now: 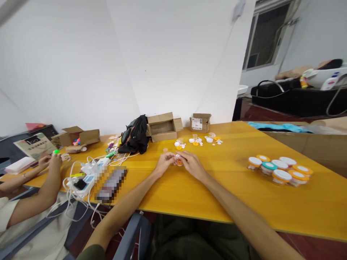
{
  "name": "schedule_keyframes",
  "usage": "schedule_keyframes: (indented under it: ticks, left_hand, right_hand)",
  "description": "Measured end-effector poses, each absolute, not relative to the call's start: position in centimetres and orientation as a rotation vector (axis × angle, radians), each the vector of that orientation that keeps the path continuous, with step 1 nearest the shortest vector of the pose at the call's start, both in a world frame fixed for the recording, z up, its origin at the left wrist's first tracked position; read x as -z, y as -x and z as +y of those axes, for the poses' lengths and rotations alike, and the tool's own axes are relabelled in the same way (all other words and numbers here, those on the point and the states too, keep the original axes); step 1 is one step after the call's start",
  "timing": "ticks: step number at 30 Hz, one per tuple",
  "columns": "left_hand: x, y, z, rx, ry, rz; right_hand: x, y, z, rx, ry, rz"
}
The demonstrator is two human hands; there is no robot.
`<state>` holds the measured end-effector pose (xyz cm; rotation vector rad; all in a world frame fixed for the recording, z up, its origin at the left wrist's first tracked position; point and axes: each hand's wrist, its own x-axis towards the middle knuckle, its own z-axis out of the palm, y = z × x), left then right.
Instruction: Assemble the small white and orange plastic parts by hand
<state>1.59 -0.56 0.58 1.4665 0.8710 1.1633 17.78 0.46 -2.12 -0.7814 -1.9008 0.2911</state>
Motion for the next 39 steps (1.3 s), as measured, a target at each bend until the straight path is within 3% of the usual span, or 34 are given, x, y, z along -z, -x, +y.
schedule_keyframes:
  ticks: [7,26,39]
  left_hand:
    - [-0.1,-1.6,-0.2,-1.180,-1.533,0.891]
    - [0.2,-2.0,-0.3,-1.321,-1.720,0.964]
    - [0.0,-1.4,-0.2,-1.294,-2.017,1.033]
  right_hand:
    - [2.1,-17.7,0.5,-0.277,0.783,-1.916]
    - [1.1,-17.7,0.3,-0.822,0.741,-1.668]
    - [1.1,-17.7,0.4,-0.909,0.735,-1.626]
